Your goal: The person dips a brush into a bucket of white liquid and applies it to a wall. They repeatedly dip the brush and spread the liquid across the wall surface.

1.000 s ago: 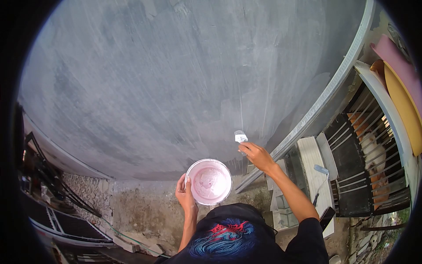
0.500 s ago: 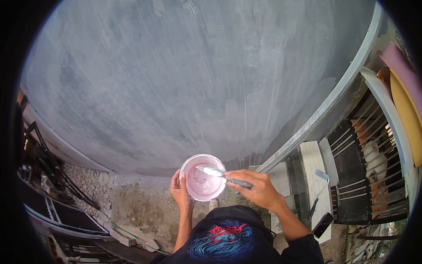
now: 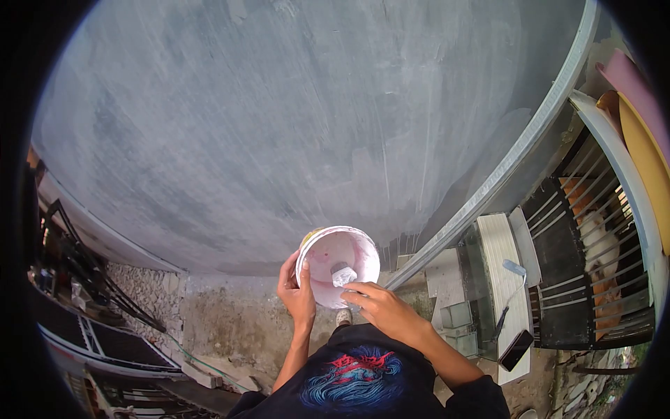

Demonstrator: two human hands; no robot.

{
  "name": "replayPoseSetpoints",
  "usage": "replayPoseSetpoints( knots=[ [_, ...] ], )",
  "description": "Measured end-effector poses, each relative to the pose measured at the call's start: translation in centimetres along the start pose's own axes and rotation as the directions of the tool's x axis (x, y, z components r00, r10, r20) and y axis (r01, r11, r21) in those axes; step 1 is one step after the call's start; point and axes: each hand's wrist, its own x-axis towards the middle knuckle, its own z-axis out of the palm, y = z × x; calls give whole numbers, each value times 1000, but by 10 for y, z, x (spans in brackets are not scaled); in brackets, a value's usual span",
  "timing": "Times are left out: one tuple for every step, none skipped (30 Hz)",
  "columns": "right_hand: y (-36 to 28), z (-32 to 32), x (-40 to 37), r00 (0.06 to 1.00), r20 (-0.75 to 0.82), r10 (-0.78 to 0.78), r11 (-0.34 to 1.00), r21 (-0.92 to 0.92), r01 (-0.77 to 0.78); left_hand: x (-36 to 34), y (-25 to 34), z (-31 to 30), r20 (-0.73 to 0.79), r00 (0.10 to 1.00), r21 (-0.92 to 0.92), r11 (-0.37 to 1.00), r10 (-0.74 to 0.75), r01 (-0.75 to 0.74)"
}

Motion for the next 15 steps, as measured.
replayPoseSetpoints(
  knots=[
    [0, 0, -1, 1000, -3, 1, 1000, 0, -1, -1, 2, 1, 9, 1000, 9, 1000, 12, -12],
    [-1, 0, -2, 1000, -10, 6, 1000, 10, -6, 0, 3, 3, 19, 999, 14, 1000, 26, -26],
    [-2, 0, -3, 1000, -15, 11, 1000, 21, -11, 0, 3, 4, 23, 999, 11, 1000, 25, -26],
    [-3, 0, -3, 1000, -17, 13, 1000, 19, -13, 0, 3, 5, 32, 999, 18, 999, 42, -43],
    [-4, -1, -4, 1000, -23, 16, 1000, 22, -16, 0, 3, 5, 39, 997, 25, 998, 59, -60],
    [-4, -1, -5, 999, -29, 20, 999, 27, -19, 0, 2, 6, 41, 997, 24, 998, 59, -60],
    [-4, -1, -6, 999, -29, 22, 999, 25, -21, 0, -1, 6, 45, 996, 21, 997, 72, -73],
    [-3, -1, -6, 999, -36, 30, 999, 20, -30, -1, -2, 7, 49, 995, 19, 996, 86, -87],
    [-3, -2, -7, 998, -43, 39, 999, 15, -39, -1, -2, 7, 52, 995, 18, 996, 84, -85],
    [-3, -3, -8, 998, -44, 41, 999, 13, -41, -2, -1, 8, 55, 995, 20, 996, 82, -84],
    [-3, -3, -9, 998, -51, 44, 999, 1, -44, -2, 0, 8, 56, 995, 23, 996, 80, -81],
    [-4, -4, -10, 997, -57, 47, 999, -10, -48, -2, 1, 8, 57, 995, 22, 997, 78, -79],
    [-5, -5, -10, 997, -56, 49, 999, -10, -50, -1, 1, 9, 55, 994, 23, 995, 97, -98],
    [-6, -6, -10, 997, -59, 51, 999, -5, -52, -1, 1, 9, 52, 992, 23, 993, 114, -116],
    [-7, -7, -11, 997, -62, 52, 999, 0, -52, -1, 1, 8, 51, 992, 23, 993, 111, -113]
  ],
)
